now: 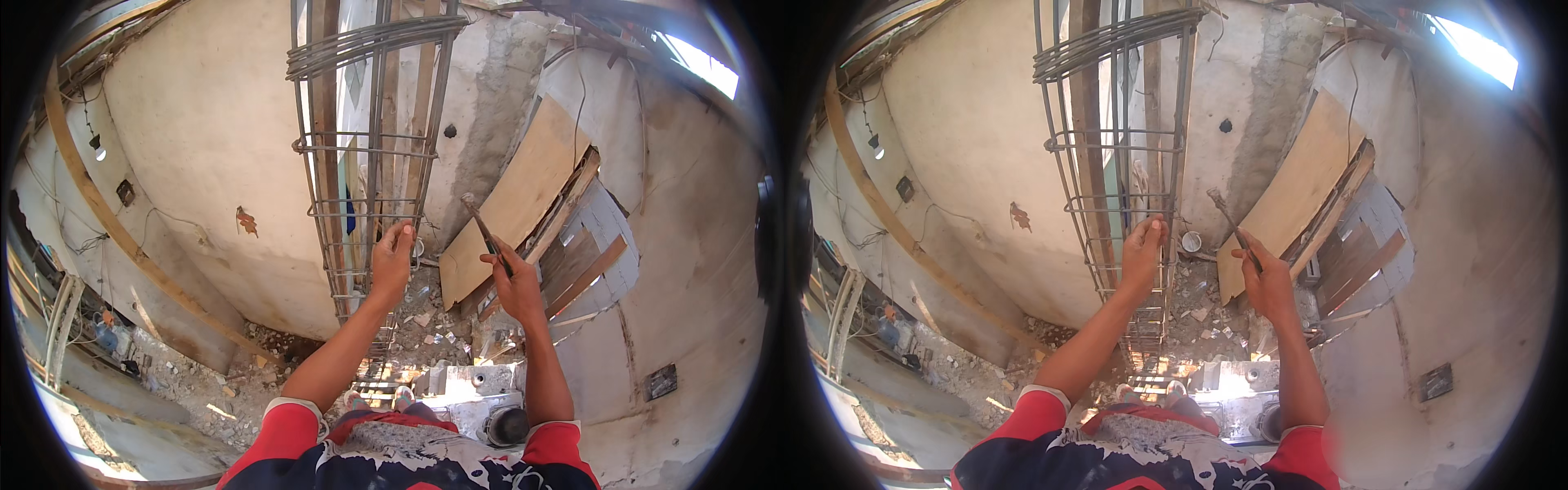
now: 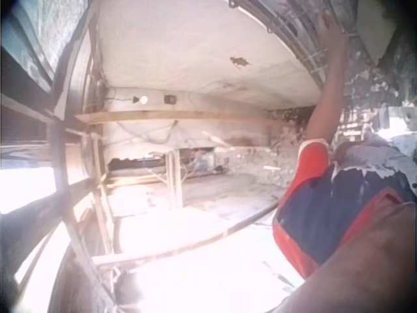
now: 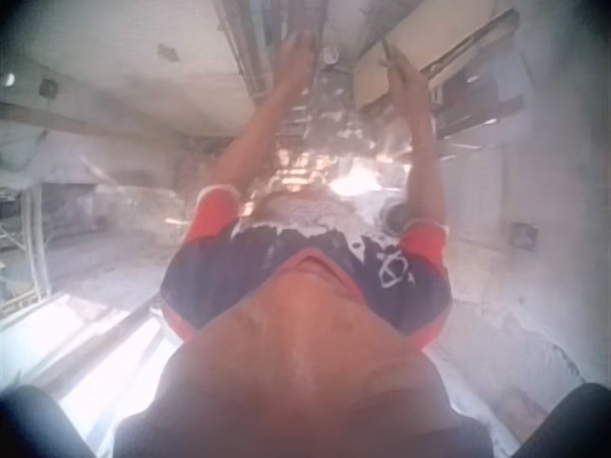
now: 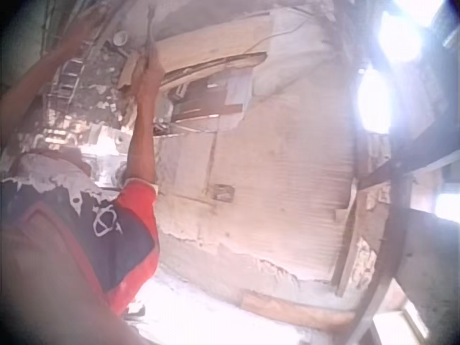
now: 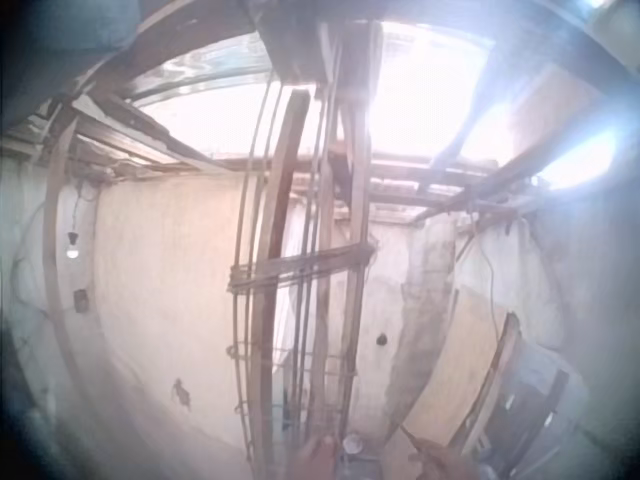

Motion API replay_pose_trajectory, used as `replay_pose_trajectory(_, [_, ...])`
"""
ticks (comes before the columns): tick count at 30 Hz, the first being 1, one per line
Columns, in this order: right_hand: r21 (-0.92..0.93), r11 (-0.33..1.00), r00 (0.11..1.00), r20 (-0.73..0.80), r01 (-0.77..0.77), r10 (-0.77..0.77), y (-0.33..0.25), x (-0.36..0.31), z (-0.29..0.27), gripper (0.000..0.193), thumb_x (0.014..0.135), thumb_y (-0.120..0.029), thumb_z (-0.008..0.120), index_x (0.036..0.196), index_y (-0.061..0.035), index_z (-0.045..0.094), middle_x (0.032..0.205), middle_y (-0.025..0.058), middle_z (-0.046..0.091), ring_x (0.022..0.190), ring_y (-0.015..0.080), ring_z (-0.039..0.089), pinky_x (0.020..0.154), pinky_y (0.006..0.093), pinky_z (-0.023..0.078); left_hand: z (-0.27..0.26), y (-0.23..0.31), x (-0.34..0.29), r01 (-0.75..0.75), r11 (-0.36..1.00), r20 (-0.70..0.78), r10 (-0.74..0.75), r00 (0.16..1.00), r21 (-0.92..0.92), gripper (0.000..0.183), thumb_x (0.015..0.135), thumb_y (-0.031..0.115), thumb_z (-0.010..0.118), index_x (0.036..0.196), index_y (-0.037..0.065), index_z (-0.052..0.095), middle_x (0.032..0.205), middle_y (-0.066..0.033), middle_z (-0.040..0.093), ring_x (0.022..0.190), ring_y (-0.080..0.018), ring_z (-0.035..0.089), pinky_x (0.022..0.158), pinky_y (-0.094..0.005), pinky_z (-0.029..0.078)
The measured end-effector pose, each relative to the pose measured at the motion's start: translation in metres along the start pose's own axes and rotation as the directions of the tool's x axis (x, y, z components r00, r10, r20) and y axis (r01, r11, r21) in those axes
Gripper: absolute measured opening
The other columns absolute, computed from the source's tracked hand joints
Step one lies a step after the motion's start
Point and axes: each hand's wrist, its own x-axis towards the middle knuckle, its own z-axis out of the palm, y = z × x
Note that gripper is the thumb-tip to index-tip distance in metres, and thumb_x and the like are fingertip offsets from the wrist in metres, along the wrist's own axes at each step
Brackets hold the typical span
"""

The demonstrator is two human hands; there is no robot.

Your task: The person uses pliers to cut and twist wire ties, securing a vertical metal frame to a wooden support beam. They repeatedly position the frame, wrap wire, and tighten connections to stabilize the structure.

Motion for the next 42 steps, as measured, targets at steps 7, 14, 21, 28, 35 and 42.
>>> replay_pose_trajectory(7, [-0.437, 0.86, 0.961, 0.194, 0.262, -0.195, 0.025, 0.021, 0.021, 0.048, 0.089, 0.001, 0.059, 0.137, -0.0069, 0.062, 0.139, 0.018, 0.061, 0.14, 0.0497, 0.041, 0.117, 0.0533, 0.035, 0.01, -0.034, 0.045, 0.028, 0.97, -0.065, -0.045, 0.997, -0.242, 0.049, 0.101, 0.039, 0.067, 0.129, 0.0, 0.064, 0.11, -0.005, 0.07, 0.106, -0.0125, 0.062, 0.099, -0.0295, 0.045])
replay_pose_trajectory(14, [-0.109, 0.978, 0.905, 0.407, 0.178, -0.119, 0.064, 0.054, 0.005, 0.049, 0.087, 0.001, 0.059, 0.136, -0.0075, 0.062, 0.143, 0.0166, 0.06, 0.144, 0.0492, 0.037, 0.12, 0.0496, 0.033, -0.006, -0.027, 0.051, 0.091, 0.969, 0.133, -0.061, 0.989, -0.23, 0.046, 0.099, 0.031, 0.072, 0.133, 0.001, 0.065, 0.109, -0.0056, 0.073, 0.108, -0.0128, 0.065, 0.101, -0.0293, 0.046])
replay_pose_trajectory(21, [-0.099, 0.959, 0.834, 0.522, 0.265, -0.176, 0.049, 0.076, 0.0, 0.045, 0.096, -0.002, 0.059, 0.141, -0.0086, 0.06, 0.104, 0.0153, 0.061, 0.107, 0.0324, 0.058, 0.095, 0.0437, 0.046, -0.012, -0.032, 0.055, -0.01, 0.983, 0.181, 0.044, 0.982, -0.185, 0.042, 0.099, 0.025, 0.073, 0.133, 0.002, 0.065, 0.111, -0.0033, 0.072, 0.105, -0.0116, 0.065, 0.095, -0.0292, 0.05])
replay_pose_trajectory(28, [-0.04, 0.995, 0.869, 0.491, 0.088, -0.057, 0.038, 0.064, -0.001, 0.044, 0.1, -0.01, 0.063, 0.144, -0.0121, 0.058, 0.091, 0.0087, 0.053, 0.076, 0.0214, 0.058, 0.076, 0.0386, 0.05, -0.008, -0.031, 0.051, -0.048, 0.992, 0.141, 0.065, 0.988, -0.119, 0.039, 0.1, 0.028, 0.071, 0.129, 0.002, 0.068, 0.105, 0.002, 0.069, 0.096, -0.0063, 0.059, 0.09, -0.0253, 0.047])
replay_pose_trajectory(35, [-0.132, 0.969, 0.843, 0.479, -0.207, 0.245, 0.024, 0.053, 0.007, 0.053, 0.088, -0.024, 0.079, 0.134, -0.0116, 0.056, 0.093, 0.005, 0.06, 0.072, 0.0211, 0.061, 0.072, 0.0381, 0.054, -0.012, -0.035, 0.055, -0.002, 0.991, 0.174, 0.025, 0.984, -0.135, 0.04, 0.101, 0.03, 0.071, 0.13, 0.002, 0.067, 0.099, 0.0051, 0.066, 0.088, -0.0043, 0.055, 0.082, -0.0205, 0.044])
replay_pose_trajectory(42, [-0.592, 0.565, 0.736, 0.07, 0.574, -0.674, 0.042, 0.056, 0.01, 0.029, 0.09, -0.021, 0.074, 0.113, -0.005, 0.063, 0.087, 0.0077, 0.062, 0.066, 0.0243, 0.062, 0.059, 0.0352, 0.051, -0.011, -0.035, 0.055, -0.029, 0.988, 0.17, 0.055, 0.984, -0.151, 0.039, 0.102, 0.029, 0.069, 0.129, 0.001, 0.066, 0.102, -0.0011, 0.071, 0.094, -0.0078, 0.063, 0.085, -0.0245, 0.05])
